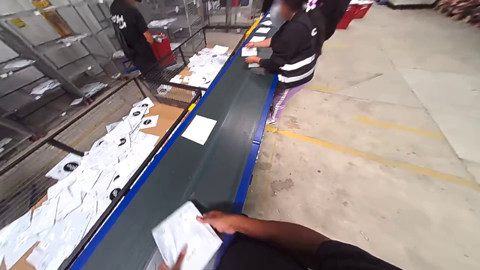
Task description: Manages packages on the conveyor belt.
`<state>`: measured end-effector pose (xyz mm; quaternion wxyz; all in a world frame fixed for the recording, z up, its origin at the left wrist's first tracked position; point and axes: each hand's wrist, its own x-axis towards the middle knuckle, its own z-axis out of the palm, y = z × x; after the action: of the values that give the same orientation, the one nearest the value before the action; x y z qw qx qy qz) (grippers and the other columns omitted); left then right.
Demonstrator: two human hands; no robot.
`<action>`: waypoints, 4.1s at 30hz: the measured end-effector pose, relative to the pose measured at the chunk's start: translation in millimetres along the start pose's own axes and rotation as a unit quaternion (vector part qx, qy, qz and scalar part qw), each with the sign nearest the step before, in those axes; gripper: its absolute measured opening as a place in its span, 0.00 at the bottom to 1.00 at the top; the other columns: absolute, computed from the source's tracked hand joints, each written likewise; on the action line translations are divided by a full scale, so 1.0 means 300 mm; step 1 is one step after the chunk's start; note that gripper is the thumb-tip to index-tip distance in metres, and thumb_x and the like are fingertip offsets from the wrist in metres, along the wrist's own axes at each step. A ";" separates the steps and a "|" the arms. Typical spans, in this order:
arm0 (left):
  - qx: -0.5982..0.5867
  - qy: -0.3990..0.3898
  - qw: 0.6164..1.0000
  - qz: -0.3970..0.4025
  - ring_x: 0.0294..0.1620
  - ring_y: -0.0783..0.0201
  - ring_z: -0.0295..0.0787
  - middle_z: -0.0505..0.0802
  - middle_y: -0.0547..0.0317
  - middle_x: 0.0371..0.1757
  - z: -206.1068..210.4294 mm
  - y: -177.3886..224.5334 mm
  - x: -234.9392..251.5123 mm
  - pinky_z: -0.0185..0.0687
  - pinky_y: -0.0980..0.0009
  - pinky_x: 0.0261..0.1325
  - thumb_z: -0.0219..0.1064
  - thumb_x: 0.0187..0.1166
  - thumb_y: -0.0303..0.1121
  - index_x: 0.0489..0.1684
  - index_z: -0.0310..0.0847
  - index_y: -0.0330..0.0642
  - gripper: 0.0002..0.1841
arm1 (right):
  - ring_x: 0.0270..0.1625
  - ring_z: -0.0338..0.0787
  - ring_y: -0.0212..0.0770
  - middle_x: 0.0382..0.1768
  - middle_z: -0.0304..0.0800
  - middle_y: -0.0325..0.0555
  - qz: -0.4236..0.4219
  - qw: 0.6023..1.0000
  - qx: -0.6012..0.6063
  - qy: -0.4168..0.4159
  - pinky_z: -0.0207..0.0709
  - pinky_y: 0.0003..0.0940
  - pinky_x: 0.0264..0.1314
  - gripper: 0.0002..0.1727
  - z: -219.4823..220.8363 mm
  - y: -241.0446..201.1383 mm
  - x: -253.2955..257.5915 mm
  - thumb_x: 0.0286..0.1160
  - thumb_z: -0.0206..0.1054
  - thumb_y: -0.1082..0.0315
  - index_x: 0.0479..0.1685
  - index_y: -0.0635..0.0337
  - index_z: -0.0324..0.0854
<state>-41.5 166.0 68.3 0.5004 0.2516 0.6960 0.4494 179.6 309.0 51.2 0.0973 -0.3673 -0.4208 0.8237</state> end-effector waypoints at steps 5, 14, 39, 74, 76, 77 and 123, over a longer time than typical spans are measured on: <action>-0.200 0.066 0.963 0.168 0.66 0.47 0.89 0.85 0.42 0.72 -0.235 0.321 0.312 0.87 0.46 0.68 0.53 0.92 0.46 0.87 0.54 0.39 0.30 | 0.47 0.95 0.44 0.59 0.92 0.48 0.008 0.998 0.064 -0.027 0.90 0.45 0.48 0.35 -0.051 -0.023 0.024 0.88 0.51 0.35 0.76 0.55 0.75; -0.056 0.126 0.969 0.206 0.48 0.53 0.94 0.93 0.43 0.53 -0.054 0.066 0.192 0.93 0.55 0.53 0.63 0.84 0.29 0.62 0.79 0.26 0.15 | 0.61 0.92 0.42 0.65 0.88 0.52 -0.138 0.907 -0.352 0.186 0.86 0.44 0.68 0.34 -0.197 -0.153 0.268 0.75 0.72 0.46 0.72 0.61 0.78; -0.388 0.158 0.906 -0.054 0.62 0.48 0.90 0.88 0.40 0.66 0.114 -0.158 -0.026 0.87 0.49 0.64 0.54 0.92 0.50 0.79 0.66 0.32 0.30 | 0.50 0.95 0.48 0.48 0.94 0.51 -0.078 0.944 -0.309 0.091 0.89 0.52 0.59 0.41 0.146 -0.011 0.374 0.55 0.88 0.58 0.70 0.61 0.73; -0.222 0.101 0.970 0.013 0.47 0.50 0.95 0.94 0.40 0.54 0.088 -0.242 -0.293 0.94 0.52 0.51 0.61 0.87 0.29 0.60 0.79 0.27 0.14 | 0.48 0.96 0.50 0.45 0.96 0.51 -0.232 0.796 -0.506 0.236 0.89 0.58 0.55 0.14 -0.443 -0.121 0.016 0.80 0.69 0.60 0.53 0.60 0.89; -0.265 0.131 0.955 0.014 0.45 0.51 0.95 0.94 0.41 0.53 0.081 -0.257 -0.314 0.93 0.54 0.48 0.61 0.87 0.29 0.58 0.80 0.28 0.12 | 0.48 0.95 0.56 0.46 0.95 0.56 -0.220 0.774 -0.548 0.228 0.86 0.64 0.55 0.13 -0.459 -0.166 0.033 0.78 0.69 0.63 0.52 0.62 0.89; -0.291 0.145 0.945 0.023 0.43 0.51 0.95 0.94 0.41 0.52 0.067 -0.252 -0.309 0.93 0.55 0.47 0.60 0.87 0.29 0.57 0.80 0.28 0.12 | 0.51 0.94 0.60 0.48 0.94 0.60 -0.209 0.770 -0.558 0.228 0.84 0.67 0.57 0.13 -0.457 -0.196 0.044 0.78 0.70 0.64 0.53 0.64 0.89; -0.037 0.274 0.951 0.139 0.50 0.59 0.93 0.94 0.46 0.50 -0.348 0.103 -0.018 0.89 0.55 0.61 0.63 0.86 0.32 0.61 0.81 0.27 0.16 | 0.40 0.91 0.32 0.48 0.92 0.39 -0.238 0.873 -0.397 -0.152 0.89 0.33 0.44 0.14 0.247 -0.045 0.072 0.84 0.67 0.55 0.58 0.49 0.89</action>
<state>-139.0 137.3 108.0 0.2322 0.1940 0.7473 0.5916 111.3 281.6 78.0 0.0711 -0.1343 -0.7965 0.5852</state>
